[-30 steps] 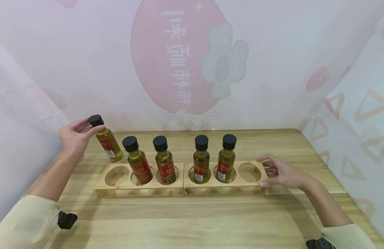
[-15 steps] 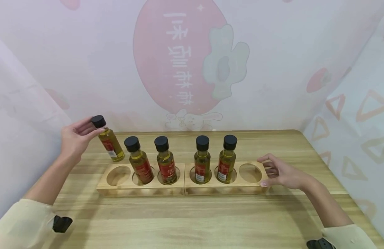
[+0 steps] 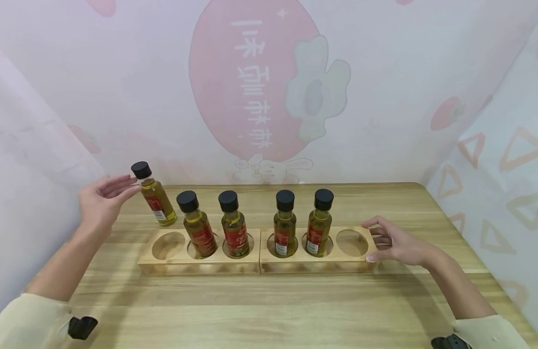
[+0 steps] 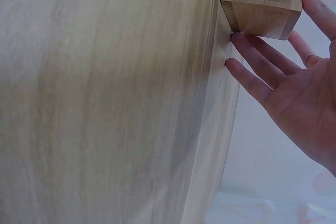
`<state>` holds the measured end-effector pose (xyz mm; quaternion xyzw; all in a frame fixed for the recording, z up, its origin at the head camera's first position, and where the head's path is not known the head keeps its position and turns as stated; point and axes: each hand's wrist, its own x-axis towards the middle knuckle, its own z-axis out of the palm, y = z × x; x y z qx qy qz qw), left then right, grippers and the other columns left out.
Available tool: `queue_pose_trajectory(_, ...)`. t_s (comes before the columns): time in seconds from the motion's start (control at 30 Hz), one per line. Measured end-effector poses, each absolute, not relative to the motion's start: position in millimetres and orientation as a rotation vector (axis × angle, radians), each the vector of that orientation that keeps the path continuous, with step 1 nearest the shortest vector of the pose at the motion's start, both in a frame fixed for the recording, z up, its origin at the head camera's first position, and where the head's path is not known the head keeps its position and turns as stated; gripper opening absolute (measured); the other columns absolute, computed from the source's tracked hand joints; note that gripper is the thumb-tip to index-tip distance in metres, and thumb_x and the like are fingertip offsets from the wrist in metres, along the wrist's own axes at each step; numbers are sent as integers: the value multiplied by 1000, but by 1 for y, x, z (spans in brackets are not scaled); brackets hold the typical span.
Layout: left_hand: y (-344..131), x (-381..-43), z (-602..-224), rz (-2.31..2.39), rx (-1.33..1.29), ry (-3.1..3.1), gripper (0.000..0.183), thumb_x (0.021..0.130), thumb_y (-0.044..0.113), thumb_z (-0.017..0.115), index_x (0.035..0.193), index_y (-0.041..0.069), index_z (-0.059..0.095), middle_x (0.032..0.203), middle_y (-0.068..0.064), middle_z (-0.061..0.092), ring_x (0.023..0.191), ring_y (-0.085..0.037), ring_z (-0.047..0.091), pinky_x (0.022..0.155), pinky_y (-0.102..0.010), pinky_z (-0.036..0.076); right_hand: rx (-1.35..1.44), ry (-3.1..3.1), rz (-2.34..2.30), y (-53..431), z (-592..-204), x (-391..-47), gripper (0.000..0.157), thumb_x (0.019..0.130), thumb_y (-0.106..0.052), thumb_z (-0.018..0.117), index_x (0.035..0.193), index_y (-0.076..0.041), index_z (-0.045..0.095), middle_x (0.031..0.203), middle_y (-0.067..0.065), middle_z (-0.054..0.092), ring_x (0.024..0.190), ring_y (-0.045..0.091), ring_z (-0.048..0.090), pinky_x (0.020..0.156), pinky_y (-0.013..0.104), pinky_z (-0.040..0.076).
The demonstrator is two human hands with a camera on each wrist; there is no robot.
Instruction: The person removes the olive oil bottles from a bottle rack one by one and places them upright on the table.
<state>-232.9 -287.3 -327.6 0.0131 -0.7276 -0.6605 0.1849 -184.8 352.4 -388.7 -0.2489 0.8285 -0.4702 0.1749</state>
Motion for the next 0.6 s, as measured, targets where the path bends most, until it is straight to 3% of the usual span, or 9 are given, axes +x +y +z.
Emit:
queue_pose_trajectory(0.17,-281,-229,-324,-1780,161,-2059,27,89,-4,80,114,4,73,88,20,75,83,5,71,79,-8,55,-703,2347,-1334,354,-390,-185,71,93,-3,75,144,11,29,142,49,43,127,69,45,91,26,56)
queue_pose_trajectory(0.33,-280,-223,-325,-1729,155,-2117,28,90,-1,80,117,-2,71,86,21,75,82,5,71,77,-8,56,-694,2342,-1330,353,-389,-185,71,93,-3,75,145,11,28,142,48,43,128,69,45,92,28,56)
queue_pose_trajectory(0.6,-269,-211,-322,-1651,35,-2255,30,92,10,81,118,-1,71,91,21,76,87,4,71,82,-7,54,-697,2355,-1320,353,-388,-185,71,93,-3,76,144,12,29,141,48,44,127,69,45,92,25,54)
